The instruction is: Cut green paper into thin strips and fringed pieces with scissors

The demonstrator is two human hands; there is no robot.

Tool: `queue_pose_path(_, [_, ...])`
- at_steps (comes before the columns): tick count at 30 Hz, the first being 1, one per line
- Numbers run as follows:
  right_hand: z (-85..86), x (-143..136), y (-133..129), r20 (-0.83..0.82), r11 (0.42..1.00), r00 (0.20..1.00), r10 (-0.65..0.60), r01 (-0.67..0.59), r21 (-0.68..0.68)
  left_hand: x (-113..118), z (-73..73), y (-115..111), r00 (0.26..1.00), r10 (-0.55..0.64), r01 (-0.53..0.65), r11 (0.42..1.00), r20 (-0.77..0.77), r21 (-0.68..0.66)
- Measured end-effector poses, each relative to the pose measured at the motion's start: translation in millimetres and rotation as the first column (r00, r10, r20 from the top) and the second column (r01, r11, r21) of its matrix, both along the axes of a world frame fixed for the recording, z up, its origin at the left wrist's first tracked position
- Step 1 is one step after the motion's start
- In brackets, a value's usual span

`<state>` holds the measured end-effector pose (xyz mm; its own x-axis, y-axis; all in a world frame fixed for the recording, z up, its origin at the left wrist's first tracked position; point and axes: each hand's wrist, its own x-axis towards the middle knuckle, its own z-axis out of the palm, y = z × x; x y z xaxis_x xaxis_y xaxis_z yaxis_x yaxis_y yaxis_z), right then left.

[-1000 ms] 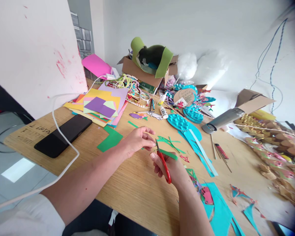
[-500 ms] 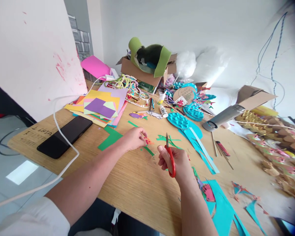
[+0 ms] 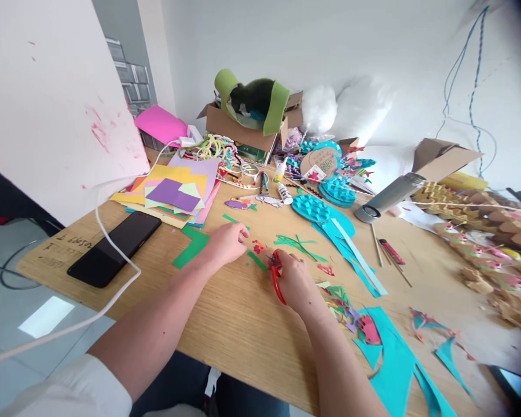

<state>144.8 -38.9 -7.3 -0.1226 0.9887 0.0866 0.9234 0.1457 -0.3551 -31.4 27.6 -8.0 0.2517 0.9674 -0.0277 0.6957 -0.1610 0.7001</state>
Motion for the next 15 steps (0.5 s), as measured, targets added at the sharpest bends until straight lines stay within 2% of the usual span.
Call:
queue_pose_path(4, [1.4,4,2,-0.057,0.999,0.998,-0.017,0.018,0.027,0,0.4,2,1.000,0.016,-0.016,1.000,0.000,0.002])
queue_pose_path(9, [9.1,8,3,-0.310,0.969,0.948,-0.068,0.136,0.205,4,-2.8,-2,0.997,-0.062,0.063,0.998,-0.050,0.008])
queue_pose_path(15, [12.4,6,1,-0.361,0.942,0.926,-0.110,0.213,0.259,6,-8.5,-3,0.994,-0.106,0.106,0.994,-0.035,0.001])
